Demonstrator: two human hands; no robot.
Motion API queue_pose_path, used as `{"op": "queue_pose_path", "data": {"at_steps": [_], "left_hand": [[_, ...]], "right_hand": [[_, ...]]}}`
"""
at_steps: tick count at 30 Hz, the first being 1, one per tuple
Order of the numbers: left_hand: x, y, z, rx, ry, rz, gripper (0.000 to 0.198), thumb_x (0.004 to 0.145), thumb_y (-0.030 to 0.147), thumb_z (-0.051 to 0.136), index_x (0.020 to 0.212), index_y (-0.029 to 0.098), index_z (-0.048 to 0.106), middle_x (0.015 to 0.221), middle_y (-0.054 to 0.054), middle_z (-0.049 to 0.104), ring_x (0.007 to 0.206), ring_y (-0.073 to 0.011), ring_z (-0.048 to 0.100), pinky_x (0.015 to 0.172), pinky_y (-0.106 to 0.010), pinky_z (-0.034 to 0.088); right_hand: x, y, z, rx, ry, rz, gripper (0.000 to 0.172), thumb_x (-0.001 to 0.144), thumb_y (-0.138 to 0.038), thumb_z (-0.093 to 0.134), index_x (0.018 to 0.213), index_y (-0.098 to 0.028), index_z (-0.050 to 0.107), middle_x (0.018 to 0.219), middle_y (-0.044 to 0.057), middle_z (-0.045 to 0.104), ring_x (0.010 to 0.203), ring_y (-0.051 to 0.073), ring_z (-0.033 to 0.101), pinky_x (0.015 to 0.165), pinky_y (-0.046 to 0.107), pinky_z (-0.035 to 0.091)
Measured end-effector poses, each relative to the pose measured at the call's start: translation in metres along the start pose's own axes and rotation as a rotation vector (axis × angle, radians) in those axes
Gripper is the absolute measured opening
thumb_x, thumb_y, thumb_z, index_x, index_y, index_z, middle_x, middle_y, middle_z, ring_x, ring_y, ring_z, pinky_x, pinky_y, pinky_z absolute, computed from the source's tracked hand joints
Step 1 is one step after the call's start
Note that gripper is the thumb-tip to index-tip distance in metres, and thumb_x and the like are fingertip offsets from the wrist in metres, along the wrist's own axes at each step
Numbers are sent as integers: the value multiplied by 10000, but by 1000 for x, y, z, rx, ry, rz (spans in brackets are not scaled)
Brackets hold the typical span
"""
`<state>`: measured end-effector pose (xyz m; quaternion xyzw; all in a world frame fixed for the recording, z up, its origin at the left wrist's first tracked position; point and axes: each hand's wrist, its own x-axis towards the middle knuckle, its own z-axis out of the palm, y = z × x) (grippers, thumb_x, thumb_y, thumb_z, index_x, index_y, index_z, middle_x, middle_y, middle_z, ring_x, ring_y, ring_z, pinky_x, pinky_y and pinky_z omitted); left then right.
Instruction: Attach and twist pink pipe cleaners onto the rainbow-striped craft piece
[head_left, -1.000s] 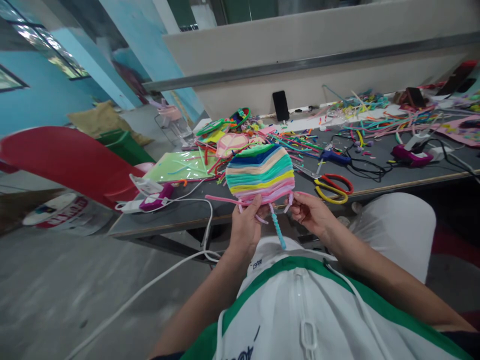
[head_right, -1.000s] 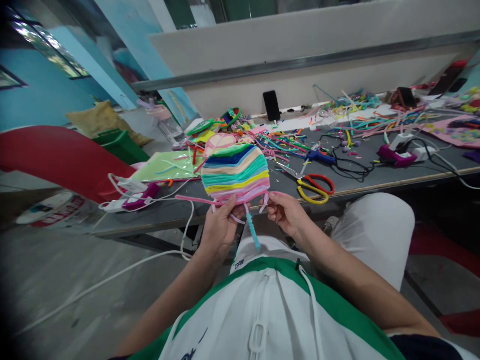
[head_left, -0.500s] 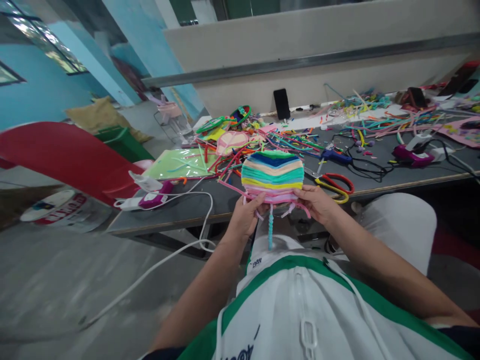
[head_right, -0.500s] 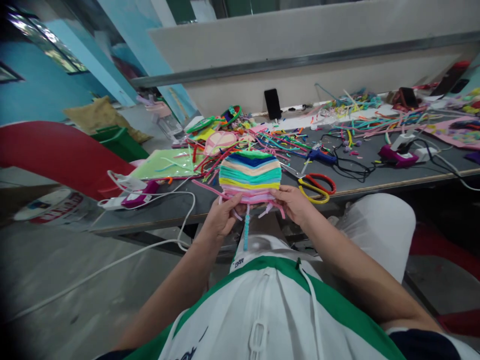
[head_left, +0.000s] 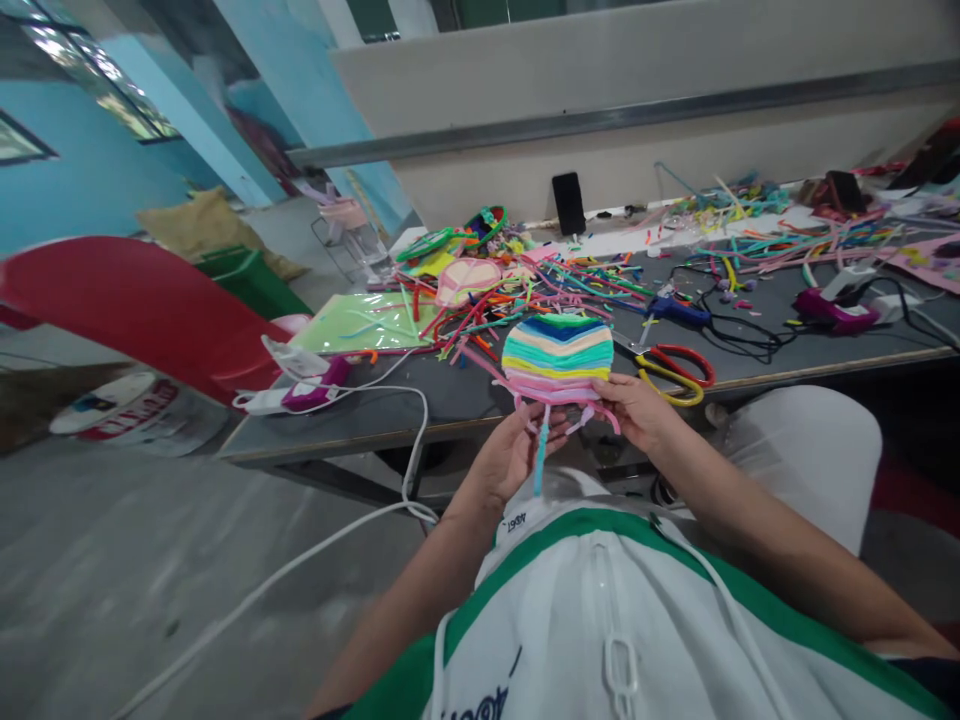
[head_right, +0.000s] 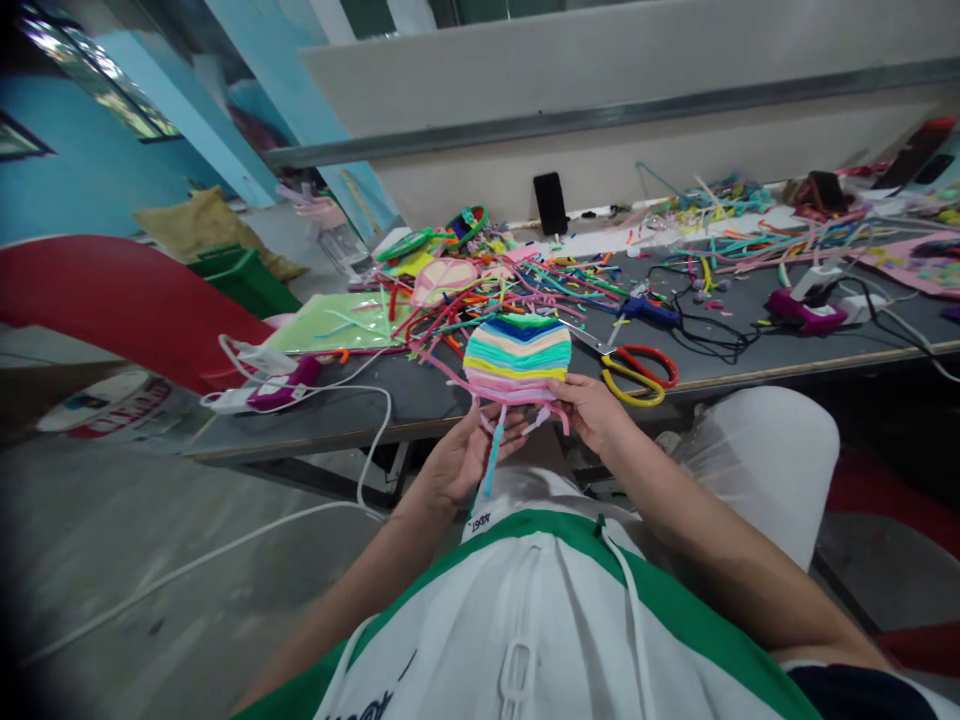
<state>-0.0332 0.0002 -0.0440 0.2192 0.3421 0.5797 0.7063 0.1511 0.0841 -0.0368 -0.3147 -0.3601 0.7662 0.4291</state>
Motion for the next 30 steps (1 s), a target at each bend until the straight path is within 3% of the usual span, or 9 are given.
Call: {"op": "queue_pose_path", "data": {"at_steps": [4,8,16,20,30], "left_hand": [[5,-1,-4,24,81,101,275,686,333,763,885,170,666,882,-93,722,840,-250,691,805,-411,556],[8,0,0,43,135,198,283,652,187,786,907,149,668,878,-62,723,728,-177,685,739,-329,569],[8,-1,6,-27,249,335,285,627,145,790,881,150,660,778,-17,723,660,-140,676,672,-245,550],[8,-3,6,-22,254,355,314,638,146,786,922,152,653,827,-30,728,706,-153,685,690,-257,545],[9,-7,3,13,245,365,324,632,164,786,934,158,666,854,-42,732,810,-192,696,766,-295,535]], "right_hand": [[-8,-2,6,-12,-45,39,163,661,-213,782,799,-150,724,711,29,705,563,109,611,565,215,526],[-13,0,12,-54,-84,41,170,658,-260,792,769,-153,721,714,26,699,559,102,598,560,214,513],[-22,19,2,-70,-111,56,254,669,-339,789,840,-160,730,737,44,710,621,122,635,627,239,523],[-22,24,-2,-112,-110,77,243,657,-319,797,835,-167,733,757,47,718,669,134,652,666,249,525],[-24,17,3,-247,-66,59,238,621,-356,799,728,-156,723,672,32,692,610,129,623,599,237,479]]}}
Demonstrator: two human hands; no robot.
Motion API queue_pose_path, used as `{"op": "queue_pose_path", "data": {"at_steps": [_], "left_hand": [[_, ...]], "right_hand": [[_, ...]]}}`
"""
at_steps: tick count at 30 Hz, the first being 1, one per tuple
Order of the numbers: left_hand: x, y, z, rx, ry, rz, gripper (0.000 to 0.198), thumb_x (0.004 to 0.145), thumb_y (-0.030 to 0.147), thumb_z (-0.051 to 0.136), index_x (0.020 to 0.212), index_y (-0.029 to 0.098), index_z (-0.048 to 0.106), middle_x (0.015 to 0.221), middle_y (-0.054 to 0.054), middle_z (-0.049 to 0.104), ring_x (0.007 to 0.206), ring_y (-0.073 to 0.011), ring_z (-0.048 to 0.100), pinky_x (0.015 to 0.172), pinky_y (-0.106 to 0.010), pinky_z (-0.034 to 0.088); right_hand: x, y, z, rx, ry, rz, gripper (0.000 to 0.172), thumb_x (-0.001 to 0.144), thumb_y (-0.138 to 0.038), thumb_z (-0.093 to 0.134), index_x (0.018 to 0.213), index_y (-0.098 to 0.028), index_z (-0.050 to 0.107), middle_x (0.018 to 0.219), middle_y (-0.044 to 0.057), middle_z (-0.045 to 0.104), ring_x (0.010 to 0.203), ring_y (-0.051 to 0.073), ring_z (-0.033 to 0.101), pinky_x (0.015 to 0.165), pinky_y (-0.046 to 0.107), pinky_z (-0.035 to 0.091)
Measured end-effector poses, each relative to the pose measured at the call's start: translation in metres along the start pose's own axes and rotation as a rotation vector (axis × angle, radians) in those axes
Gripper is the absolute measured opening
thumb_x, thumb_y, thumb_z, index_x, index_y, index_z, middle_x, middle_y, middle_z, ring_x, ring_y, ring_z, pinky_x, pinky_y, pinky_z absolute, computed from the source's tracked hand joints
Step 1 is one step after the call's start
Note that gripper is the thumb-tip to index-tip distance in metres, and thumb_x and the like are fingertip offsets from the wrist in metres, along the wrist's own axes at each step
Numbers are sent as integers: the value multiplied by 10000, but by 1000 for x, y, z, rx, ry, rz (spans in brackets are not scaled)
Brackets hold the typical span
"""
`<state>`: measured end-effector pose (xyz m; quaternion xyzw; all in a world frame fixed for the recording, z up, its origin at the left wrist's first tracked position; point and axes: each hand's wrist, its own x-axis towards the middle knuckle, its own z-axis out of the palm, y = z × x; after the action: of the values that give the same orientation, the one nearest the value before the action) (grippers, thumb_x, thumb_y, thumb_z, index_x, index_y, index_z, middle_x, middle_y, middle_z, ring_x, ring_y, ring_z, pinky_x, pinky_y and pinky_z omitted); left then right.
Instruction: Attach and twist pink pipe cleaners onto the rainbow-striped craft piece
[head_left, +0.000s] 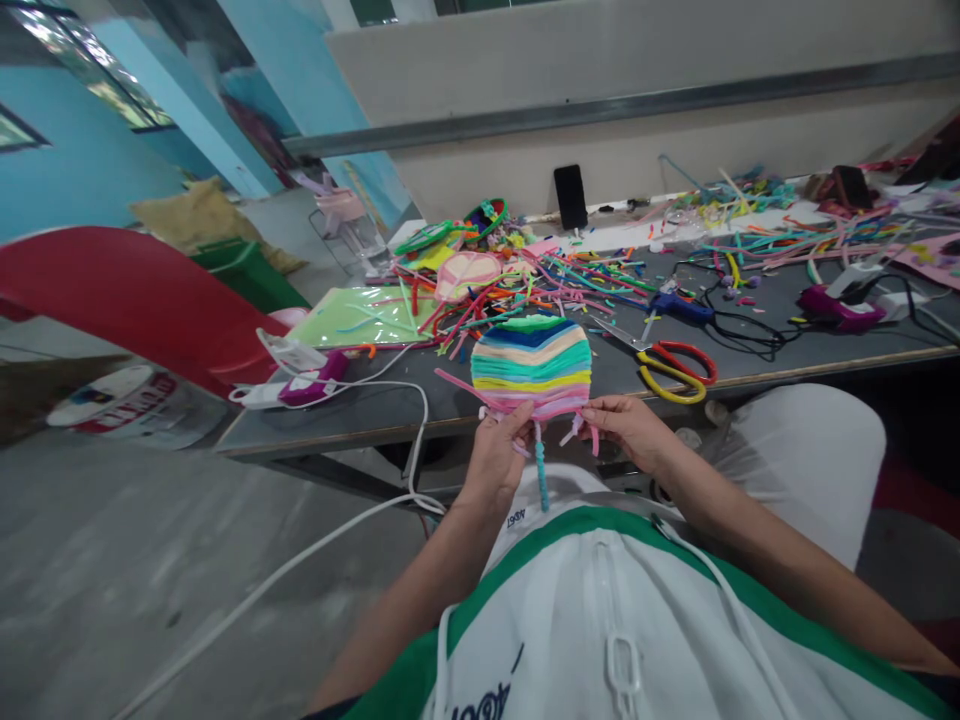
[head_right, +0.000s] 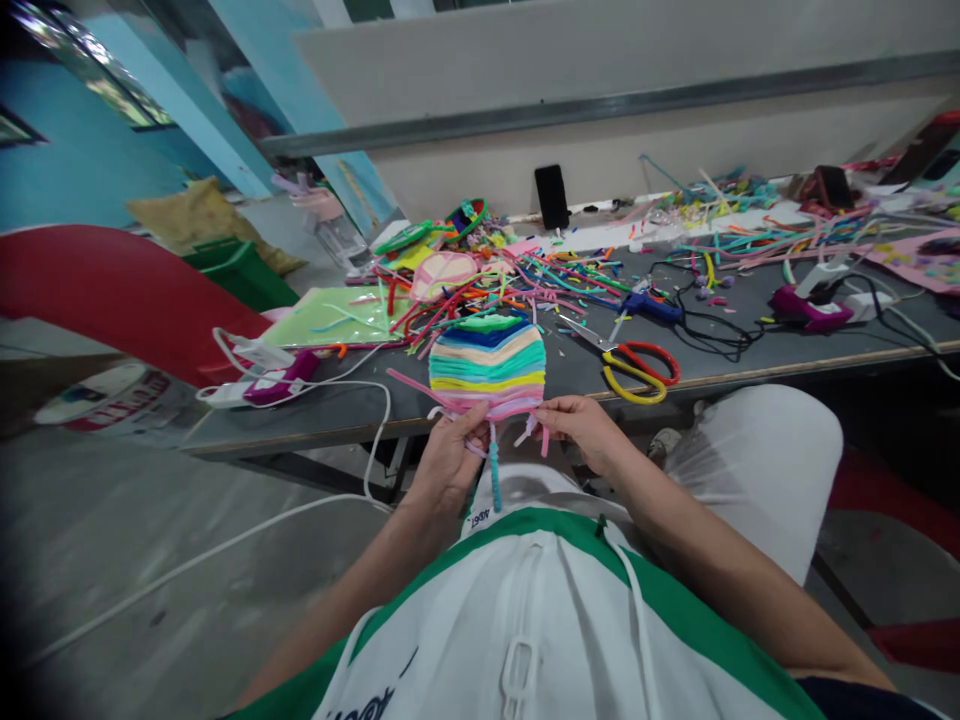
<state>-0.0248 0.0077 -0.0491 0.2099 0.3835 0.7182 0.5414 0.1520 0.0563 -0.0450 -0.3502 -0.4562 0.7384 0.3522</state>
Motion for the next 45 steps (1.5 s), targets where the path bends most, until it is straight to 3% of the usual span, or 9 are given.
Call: {"op": "queue_pose_path", "data": {"at_steps": [15,18,20,26,30,33,37,41,45], "left_hand": [[-5,-4,4,12,19,-17,269,647,199,780,882,157,657,868,-47,724,769,-197,686,743,-321,533],[-7,0,6,23,-21,12,275,653,200,780,894,143,662,865,-52,720,778,-186,679,765,-313,526],[-10,4,9,42,-50,15,312,645,199,787,926,140,665,873,-50,718,780,-176,676,768,-300,521],[-16,14,13,126,-163,-193,282,645,293,804,821,128,657,730,-28,694,626,-134,639,710,-294,529],[-16,25,6,53,-279,-239,438,693,493,732,926,132,646,894,-93,700,820,-208,668,783,-360,528],[-18,27,0,88,-164,-114,462,733,541,671,973,148,634,936,-75,681,846,-188,652,780,-331,517],[-30,27,-4,452,90,327,230,815,398,631,785,171,611,721,25,603,690,-87,572,690,-204,456],[-41,31,1,916,-42,465,205,849,349,578,818,166,664,825,-30,642,806,-143,595,766,-252,460],[-38,35,11,1024,-16,523,242,778,324,654,947,151,665,998,-92,658,915,-195,612,831,-311,470]], "right_hand": [[4,13,-3,-41,-40,-129,229,696,-353,737,599,-165,649,561,1,630,535,102,537,531,215,408],[3,5,-7,-24,-134,-61,171,685,-311,761,750,-165,700,704,13,687,628,108,592,612,215,465],[2,-2,-10,58,-175,-25,271,665,-281,782,908,-188,707,828,12,710,693,112,624,691,230,501],[-3,-17,-9,229,-39,-22,264,681,-270,775,926,-212,698,902,23,735,711,144,671,597,222,528],[-9,-25,-10,269,20,-79,420,686,-272,769,1092,-270,660,1002,13,731,842,197,694,619,264,559],[-13,-28,-14,305,43,-136,486,687,-260,771,1150,-289,627,1054,4,720,928,214,687,671,295,578],[-13,-27,-13,355,82,-184,449,706,-249,760,1133,-283,626,1054,-2,720,934,203,686,701,306,587],[-12,-21,-1,384,124,-322,446,696,-230,768,1116,-287,630,1047,-15,720,1026,196,654,837,321,563],[-15,-14,13,384,110,-389,434,725,-283,751,1137,-294,616,1107,-11,699,1060,205,640,913,370,536]]}}
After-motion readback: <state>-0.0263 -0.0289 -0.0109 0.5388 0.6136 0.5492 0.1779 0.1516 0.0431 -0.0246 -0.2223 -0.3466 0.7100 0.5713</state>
